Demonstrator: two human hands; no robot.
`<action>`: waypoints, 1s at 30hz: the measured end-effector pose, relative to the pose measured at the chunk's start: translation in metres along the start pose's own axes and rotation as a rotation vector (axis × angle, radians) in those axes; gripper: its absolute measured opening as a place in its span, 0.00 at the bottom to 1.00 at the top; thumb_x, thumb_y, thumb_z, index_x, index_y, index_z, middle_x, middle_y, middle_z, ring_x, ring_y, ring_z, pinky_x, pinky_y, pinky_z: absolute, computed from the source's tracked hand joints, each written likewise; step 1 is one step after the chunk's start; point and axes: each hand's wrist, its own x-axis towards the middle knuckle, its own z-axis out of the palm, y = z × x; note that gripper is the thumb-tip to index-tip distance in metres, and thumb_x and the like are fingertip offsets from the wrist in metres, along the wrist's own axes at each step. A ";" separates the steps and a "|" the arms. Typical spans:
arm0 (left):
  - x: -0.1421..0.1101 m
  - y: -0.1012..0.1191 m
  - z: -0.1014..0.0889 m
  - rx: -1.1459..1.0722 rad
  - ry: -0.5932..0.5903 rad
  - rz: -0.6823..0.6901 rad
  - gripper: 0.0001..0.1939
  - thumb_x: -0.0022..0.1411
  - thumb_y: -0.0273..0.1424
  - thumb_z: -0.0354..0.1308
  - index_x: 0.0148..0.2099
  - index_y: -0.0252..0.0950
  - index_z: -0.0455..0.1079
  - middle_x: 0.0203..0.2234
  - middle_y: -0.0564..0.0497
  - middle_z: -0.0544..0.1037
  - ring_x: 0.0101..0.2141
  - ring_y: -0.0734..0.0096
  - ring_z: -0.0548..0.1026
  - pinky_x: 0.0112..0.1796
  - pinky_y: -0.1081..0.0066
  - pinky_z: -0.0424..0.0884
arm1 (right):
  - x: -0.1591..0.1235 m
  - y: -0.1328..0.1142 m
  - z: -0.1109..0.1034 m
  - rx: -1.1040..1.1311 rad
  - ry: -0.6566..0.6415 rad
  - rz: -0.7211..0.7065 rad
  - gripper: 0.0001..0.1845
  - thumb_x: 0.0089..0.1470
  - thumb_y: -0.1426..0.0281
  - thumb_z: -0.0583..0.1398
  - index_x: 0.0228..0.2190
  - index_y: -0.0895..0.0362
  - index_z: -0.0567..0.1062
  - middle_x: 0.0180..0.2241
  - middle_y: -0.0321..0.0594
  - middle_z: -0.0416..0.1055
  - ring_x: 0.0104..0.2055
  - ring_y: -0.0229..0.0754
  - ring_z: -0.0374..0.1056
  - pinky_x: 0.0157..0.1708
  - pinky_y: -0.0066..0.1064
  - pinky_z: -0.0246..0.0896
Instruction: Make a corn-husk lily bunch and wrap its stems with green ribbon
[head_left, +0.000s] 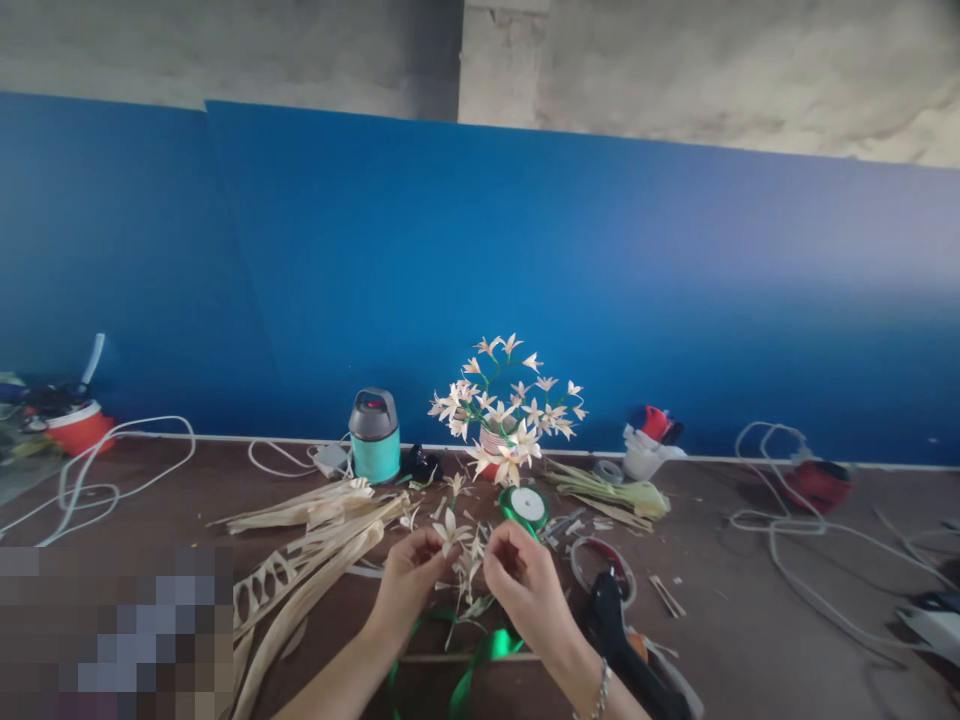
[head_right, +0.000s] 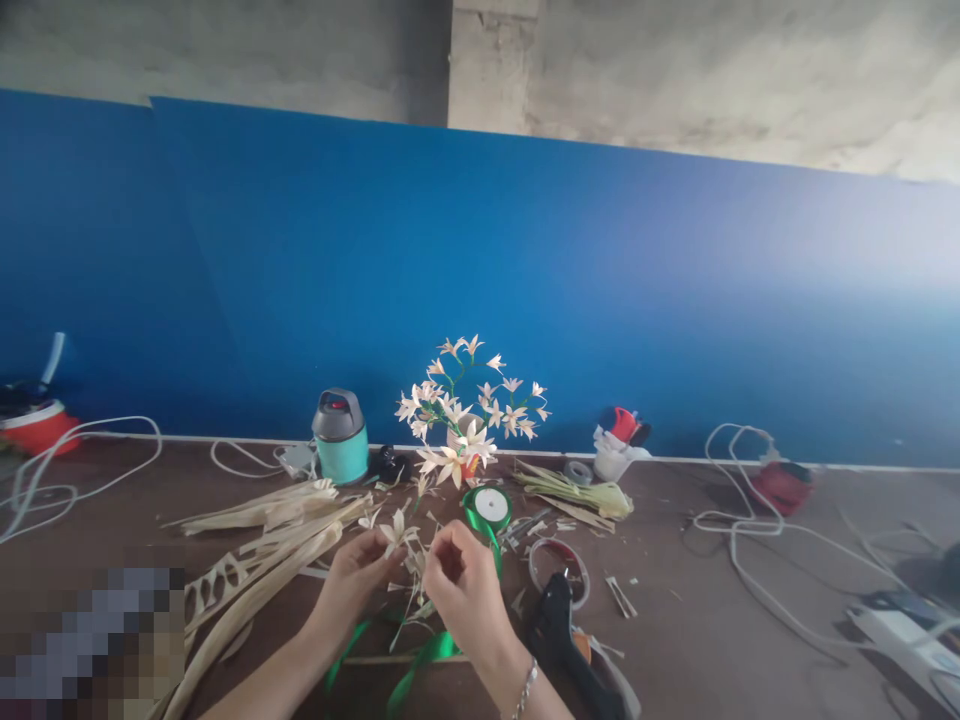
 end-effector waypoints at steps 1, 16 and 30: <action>-0.001 0.000 0.001 -0.030 -0.006 -0.037 0.15 0.43 0.38 0.65 0.22 0.33 0.65 0.15 0.58 0.66 0.18 0.79 0.62 0.22 0.78 0.56 | -0.002 0.002 0.001 -0.019 0.014 -0.004 0.05 0.43 0.73 0.56 0.20 0.57 0.64 0.18 0.30 0.59 0.21 0.33 0.55 0.21 0.24 0.51; -0.013 0.016 0.012 -0.384 -0.045 -0.335 0.10 0.41 0.33 0.68 0.26 0.32 0.75 0.23 0.50 0.77 0.26 0.73 0.72 0.32 0.74 0.66 | -0.003 0.027 0.015 0.148 -0.028 0.244 0.11 0.45 0.64 0.59 0.20 0.58 0.67 0.14 0.28 0.58 0.16 0.30 0.54 0.15 0.21 0.48; -0.010 0.015 0.011 -0.193 -0.097 -0.279 0.14 0.42 0.36 0.67 0.22 0.32 0.69 0.17 0.55 0.71 0.18 0.82 0.64 0.22 0.79 0.57 | -0.006 0.022 0.007 0.244 0.124 0.104 0.19 0.45 0.59 0.61 0.36 0.59 0.72 0.23 0.34 0.65 0.21 0.33 0.58 0.20 0.24 0.54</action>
